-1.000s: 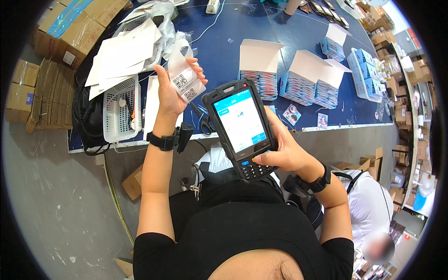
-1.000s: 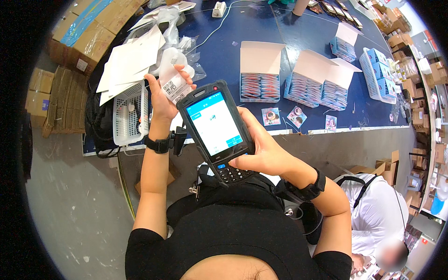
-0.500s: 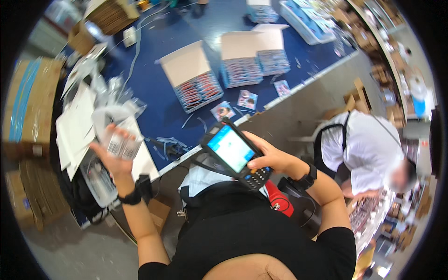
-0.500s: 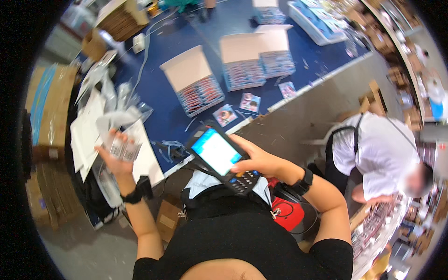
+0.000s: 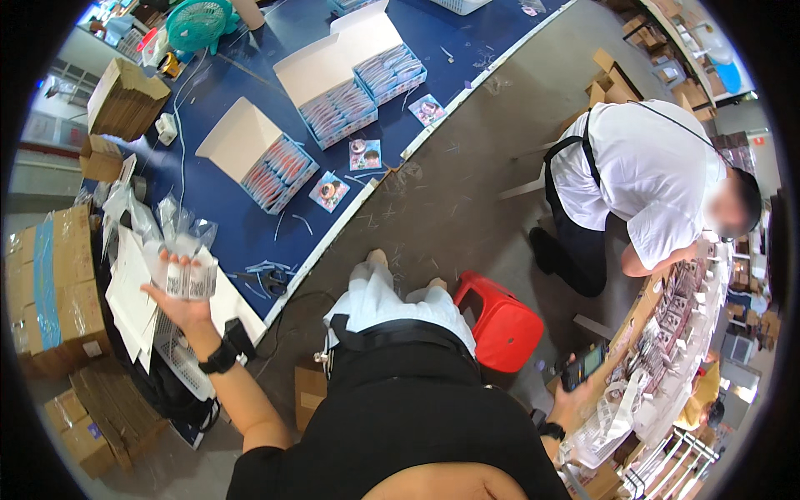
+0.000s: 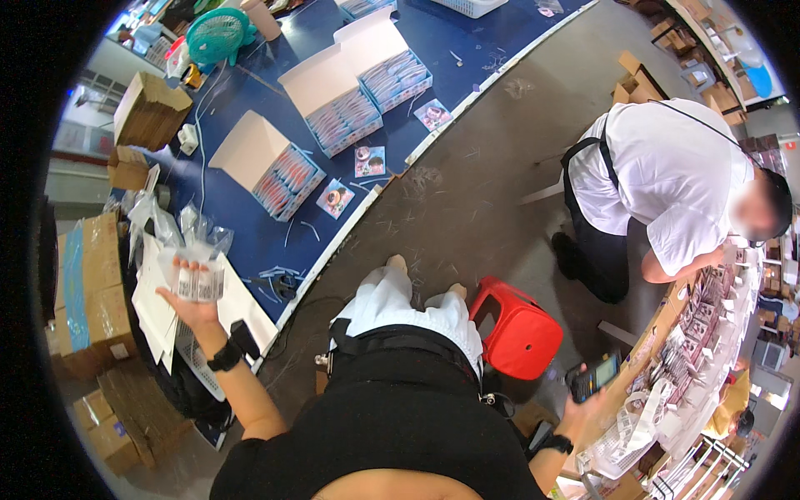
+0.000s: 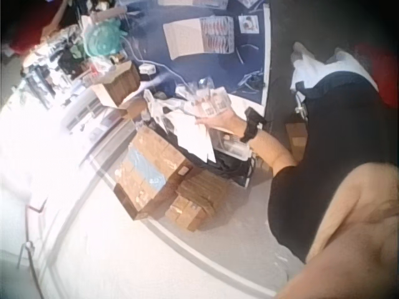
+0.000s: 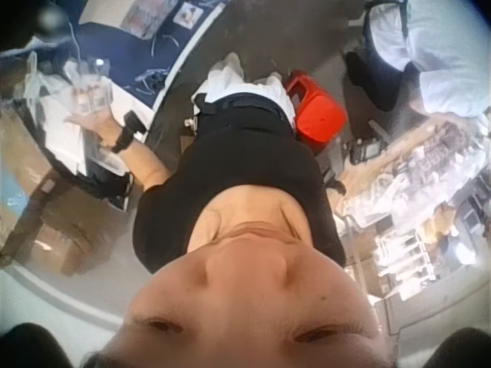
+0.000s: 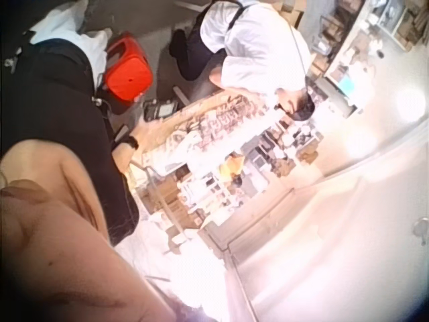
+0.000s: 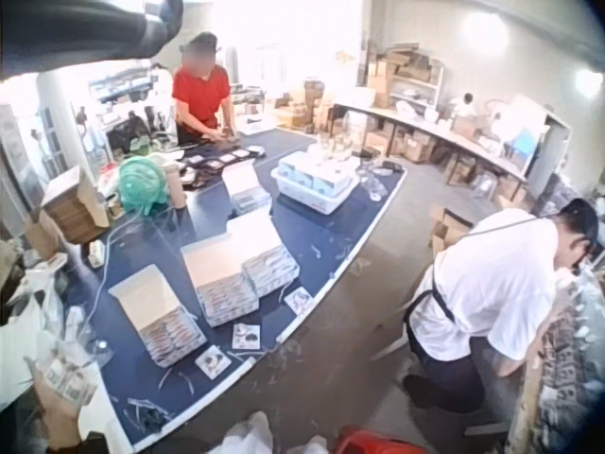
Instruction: The person packs small sachets into light blue cardboard boxes at a warehouse workstation. They use a handheld scanner to scan labels on the boxes and arrange the sachets neatly inside before closing the lids. The person also handles shipping labels and places the finished boxes into a white plastic basket.
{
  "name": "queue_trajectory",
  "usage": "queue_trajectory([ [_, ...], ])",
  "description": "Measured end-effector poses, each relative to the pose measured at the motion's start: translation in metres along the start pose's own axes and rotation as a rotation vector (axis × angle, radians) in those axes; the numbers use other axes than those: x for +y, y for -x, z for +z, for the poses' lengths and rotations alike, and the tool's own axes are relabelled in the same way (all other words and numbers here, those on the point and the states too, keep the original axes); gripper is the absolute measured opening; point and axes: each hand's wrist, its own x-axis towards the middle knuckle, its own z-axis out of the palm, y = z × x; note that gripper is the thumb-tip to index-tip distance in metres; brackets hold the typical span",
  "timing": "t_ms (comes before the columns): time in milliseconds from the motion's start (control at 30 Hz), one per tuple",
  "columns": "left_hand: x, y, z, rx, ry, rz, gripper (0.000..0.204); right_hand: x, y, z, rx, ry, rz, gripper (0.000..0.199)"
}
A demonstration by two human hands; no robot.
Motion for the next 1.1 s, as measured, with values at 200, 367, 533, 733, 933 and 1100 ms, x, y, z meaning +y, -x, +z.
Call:
queue_trajectory([
  [200,-0.032,0.021,0.047,-0.103,0.044,-0.043,0.072,-0.035,0.019,-0.092,-0.043,-0.017,-0.107,0.055],
  [367,-0.048,0.038,0.046,-0.078,0.066,-0.066,0.073,-0.043,0.018,-0.076,0.02,0.035,-0.078,0.054],
  [533,-0.047,0.047,0.05,-0.007,0.019,-0.037,0.074,-0.026,0.014,-0.009,-0.08,0.217,0.151,0.053],
  [733,-0.021,0.032,0.003,0.067,0.003,0.025,0.072,0.019,0.007,0.151,-0.618,0.294,0.302,0.053],
  [933,-0.002,0.005,-0.03,0.202,0.006,0.107,0.067,0.059,0.015,0.275,-0.707,0.348,0.366,0.045],
  [1100,-0.002,-0.007,-0.05,0.307,0.005,0.104,0.062,0.061,0.01,0.298,-0.441,0.234,0.439,0.048],
])
